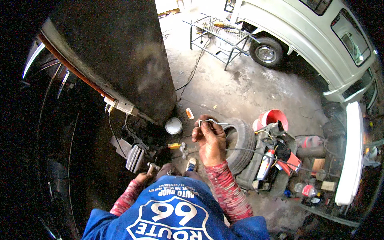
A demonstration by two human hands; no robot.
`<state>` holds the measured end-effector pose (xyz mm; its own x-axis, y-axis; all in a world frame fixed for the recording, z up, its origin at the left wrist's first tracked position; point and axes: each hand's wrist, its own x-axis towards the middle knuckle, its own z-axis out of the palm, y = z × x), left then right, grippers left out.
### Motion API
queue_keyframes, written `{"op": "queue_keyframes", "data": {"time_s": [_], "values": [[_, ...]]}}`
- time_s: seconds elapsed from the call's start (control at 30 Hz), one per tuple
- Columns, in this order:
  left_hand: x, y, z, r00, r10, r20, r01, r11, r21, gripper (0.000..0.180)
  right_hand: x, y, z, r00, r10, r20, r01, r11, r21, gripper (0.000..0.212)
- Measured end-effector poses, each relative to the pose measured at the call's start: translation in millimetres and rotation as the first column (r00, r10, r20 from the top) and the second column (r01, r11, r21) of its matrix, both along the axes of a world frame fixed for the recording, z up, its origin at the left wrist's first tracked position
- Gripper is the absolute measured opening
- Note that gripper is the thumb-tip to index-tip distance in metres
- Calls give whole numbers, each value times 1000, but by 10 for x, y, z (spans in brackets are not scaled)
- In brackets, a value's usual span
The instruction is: The person secures a metal piece in a bench vise and uses a hammer and punch to shape or bend a small metal pin. They repeatedly adjust the pin and strike it with the hammer while seated on the floor.
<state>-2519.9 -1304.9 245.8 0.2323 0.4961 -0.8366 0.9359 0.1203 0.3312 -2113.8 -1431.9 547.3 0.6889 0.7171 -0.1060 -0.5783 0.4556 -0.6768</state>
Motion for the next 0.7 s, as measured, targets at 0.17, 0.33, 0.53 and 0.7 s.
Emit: {"op": "queue_keyframes", "data": {"time_s": [0.17, 0.33, 0.53, 0.7], "values": [[503, 389, 294, 992, -73, -105, 63, 993, -98, 72, 330, -315, -64, 991, -134, -27, 134, 991, 1, 20], [946, 585, 240, 977, -26, -212, -4, 990, -138, 77, 643, -505, -100, 964, -264, -6, 260, 952, -158, 20], [1671, 933, 166, 971, -9, -240, -53, 967, -249, 77, 1079, -594, -353, 955, -284, 84, 296, 894, -337, 16], [2696, 1465, 10, 973, -18, -230, -64, 938, -342, 77, 1500, -486, -810, 905, -380, 189, 422, 757, -499, 14]]}}
